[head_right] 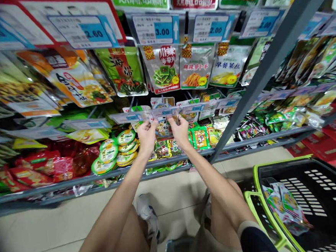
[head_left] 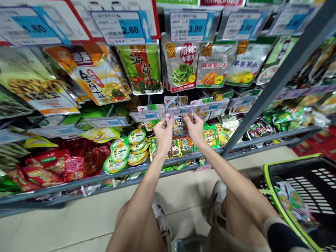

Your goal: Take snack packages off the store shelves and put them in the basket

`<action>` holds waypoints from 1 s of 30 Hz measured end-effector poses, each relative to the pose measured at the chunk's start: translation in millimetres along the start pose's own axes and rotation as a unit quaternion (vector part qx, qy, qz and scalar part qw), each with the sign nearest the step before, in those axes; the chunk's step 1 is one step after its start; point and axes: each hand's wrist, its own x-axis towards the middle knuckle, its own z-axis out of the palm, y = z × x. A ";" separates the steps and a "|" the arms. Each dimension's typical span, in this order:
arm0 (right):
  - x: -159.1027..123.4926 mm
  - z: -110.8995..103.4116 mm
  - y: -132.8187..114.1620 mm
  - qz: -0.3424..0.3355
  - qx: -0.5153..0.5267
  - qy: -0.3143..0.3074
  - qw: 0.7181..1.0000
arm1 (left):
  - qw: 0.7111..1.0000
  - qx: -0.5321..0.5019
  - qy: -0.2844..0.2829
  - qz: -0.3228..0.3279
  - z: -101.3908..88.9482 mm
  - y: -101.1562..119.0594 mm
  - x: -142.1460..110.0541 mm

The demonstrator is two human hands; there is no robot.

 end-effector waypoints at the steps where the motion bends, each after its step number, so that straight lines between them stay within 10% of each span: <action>1: 0.5 3.3 -5.4 -0.022 -0.003 0.004 1.000 | 1.000 0.001 0.010 0.008 3.1 3.9 0.6; 30: 26.9 19.3 -3.4 -0.097 -0.056 0.119 0.987 | 0.995 0.013 0.044 0.094 31.1 -5.7 21.7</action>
